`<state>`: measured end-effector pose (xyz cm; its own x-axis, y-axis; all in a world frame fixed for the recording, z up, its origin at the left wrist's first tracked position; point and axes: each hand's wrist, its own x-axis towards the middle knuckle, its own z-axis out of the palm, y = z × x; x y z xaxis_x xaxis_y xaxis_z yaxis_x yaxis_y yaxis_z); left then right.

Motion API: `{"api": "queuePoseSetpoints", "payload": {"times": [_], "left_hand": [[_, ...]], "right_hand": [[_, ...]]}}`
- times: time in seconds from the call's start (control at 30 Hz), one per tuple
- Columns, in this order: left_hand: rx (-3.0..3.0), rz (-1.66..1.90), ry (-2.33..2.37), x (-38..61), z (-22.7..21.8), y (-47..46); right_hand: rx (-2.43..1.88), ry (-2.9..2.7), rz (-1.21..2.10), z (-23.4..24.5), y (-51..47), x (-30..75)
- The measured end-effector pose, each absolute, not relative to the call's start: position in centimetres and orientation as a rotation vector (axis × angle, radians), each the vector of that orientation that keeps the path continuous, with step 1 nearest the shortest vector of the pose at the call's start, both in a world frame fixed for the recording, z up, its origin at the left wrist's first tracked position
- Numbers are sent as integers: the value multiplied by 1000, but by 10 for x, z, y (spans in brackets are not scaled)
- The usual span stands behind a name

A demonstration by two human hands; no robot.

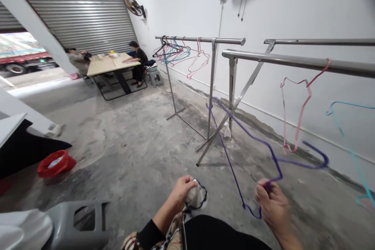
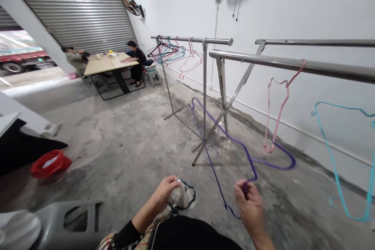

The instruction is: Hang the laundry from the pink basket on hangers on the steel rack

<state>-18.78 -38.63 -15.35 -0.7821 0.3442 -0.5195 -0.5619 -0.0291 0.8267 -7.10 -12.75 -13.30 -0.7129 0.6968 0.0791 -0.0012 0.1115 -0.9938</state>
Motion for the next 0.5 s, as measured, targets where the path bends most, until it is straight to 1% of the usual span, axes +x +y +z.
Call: {"api": "queuePoseSetpoints", "payload": {"times": [0.1,0.2,0.33,0.5], "left_hand": [[-255,2041,1465,-187,-137,-374],[-244,2121,1367,-183,-124,-361],[-140,2048,1349,-174,-114,-350],[10,1910,1385,-171,-105,-352]], "right_hand": [[-724,-1932,1687,-143,-119,-31],[-733,-2147,1671,-131,-126,-9],[-808,-2329,1543,-117,-136,11],[-822,-2278,1453,-118,-120,40]]}}
